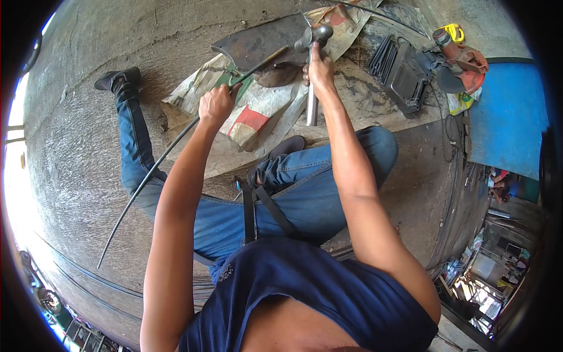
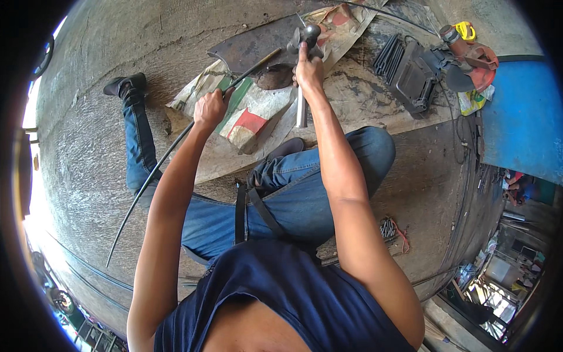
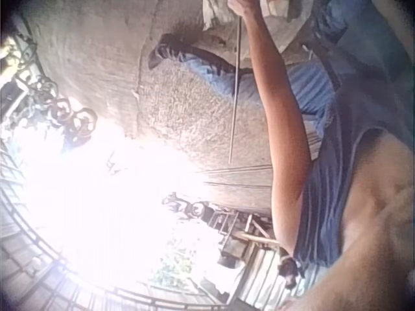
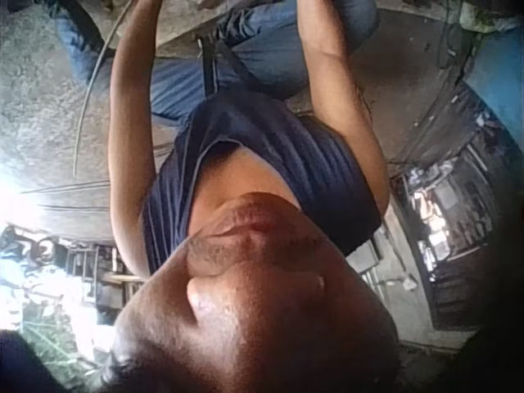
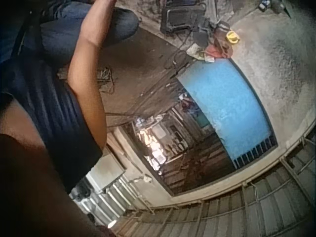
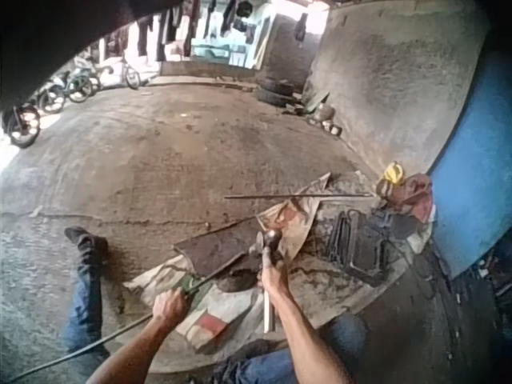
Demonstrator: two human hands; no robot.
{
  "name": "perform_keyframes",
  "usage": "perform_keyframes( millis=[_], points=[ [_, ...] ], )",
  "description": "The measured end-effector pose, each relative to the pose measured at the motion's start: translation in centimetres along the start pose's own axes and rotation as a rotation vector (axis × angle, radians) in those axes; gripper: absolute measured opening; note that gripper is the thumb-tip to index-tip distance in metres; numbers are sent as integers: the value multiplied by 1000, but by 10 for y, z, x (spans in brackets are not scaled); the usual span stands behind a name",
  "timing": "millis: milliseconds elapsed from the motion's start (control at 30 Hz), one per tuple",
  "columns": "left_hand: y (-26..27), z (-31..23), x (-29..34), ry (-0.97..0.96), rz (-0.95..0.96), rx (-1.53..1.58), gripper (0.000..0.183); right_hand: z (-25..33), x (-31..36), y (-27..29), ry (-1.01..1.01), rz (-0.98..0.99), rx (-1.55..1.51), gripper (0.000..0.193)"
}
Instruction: Straightening and shaping metal rods using a hammer and an anvil.
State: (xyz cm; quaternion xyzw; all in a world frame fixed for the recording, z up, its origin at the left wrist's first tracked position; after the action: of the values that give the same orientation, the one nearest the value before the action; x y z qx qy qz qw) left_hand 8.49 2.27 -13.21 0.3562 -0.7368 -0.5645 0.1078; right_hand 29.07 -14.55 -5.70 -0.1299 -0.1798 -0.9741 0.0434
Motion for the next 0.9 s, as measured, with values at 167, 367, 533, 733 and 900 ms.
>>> perform_keyframes(
  millis=[167,367,533,733,900],
  points=[
    [3,-4,-2,8,7,10,61,2,-27,-19,381,-84,367,64],
    [0,3,-1,27,33,34,60,2,-12,-23,333,-37,415,63],
    [-5,4,-1,26,52,74,60,49,20,5,58,140,-63,55],
    [-1,-2,-5,-2,23,32,60,256,103,69,657,-276,-394,57],
    [-3,12,0,0,37,8,59,170,74,34,702,-436,-82,76]
  ],
)
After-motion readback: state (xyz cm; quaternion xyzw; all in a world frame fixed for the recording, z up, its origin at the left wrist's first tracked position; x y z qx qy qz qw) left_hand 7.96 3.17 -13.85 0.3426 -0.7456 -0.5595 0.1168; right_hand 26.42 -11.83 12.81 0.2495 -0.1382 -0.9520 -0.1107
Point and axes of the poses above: each hand's wrist, its own x-axis away from the middle knuckle, its own y-axis out of the back of the hand, z = x × y, the point moved 4 cm from there along -x, towards the middle knuckle, and after that the axes turned 15 degrees about -z, right-handed, at the moved point
